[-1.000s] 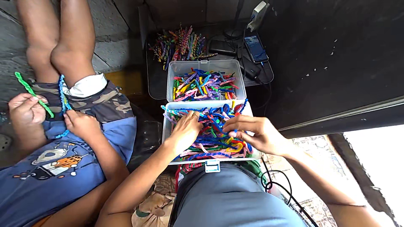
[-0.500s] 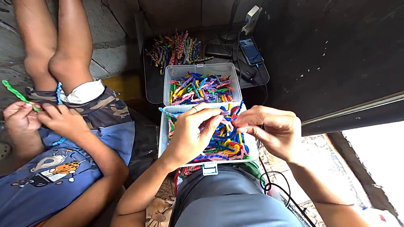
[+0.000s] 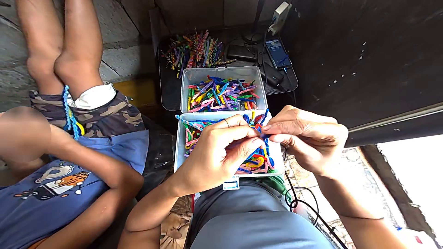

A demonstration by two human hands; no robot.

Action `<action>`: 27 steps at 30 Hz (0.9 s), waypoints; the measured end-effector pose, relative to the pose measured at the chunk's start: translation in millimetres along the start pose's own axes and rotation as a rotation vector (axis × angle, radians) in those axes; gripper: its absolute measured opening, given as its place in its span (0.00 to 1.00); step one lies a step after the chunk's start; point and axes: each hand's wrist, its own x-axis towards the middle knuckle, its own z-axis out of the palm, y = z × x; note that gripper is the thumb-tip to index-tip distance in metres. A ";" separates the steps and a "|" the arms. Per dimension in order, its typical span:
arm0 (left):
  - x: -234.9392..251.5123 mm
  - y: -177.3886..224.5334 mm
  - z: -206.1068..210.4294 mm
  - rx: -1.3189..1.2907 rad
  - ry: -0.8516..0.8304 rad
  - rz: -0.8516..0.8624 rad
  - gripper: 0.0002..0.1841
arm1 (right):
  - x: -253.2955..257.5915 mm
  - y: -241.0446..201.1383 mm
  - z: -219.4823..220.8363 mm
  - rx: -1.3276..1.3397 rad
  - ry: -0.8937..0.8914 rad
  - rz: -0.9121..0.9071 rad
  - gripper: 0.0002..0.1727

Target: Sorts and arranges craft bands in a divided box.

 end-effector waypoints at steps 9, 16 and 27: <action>0.8 3.2 -6.0 -0.316 -0.113 -0.113 0.11 | -13.4 -33.5 -13.2 -0.687 -0.073 -0.424 0.04; 3.9 1.7 -6.0 -0.629 -0.331 -0.195 0.13 | -6.9 -36.9 -12.6 -1.180 -0.234 -0.811 0.08; 8.1 6.6 -5.3 -0.327 -0.367 -0.013 0.13 | 2.2 -42.5 -23.0 -0.801 -0.399 -0.706 0.09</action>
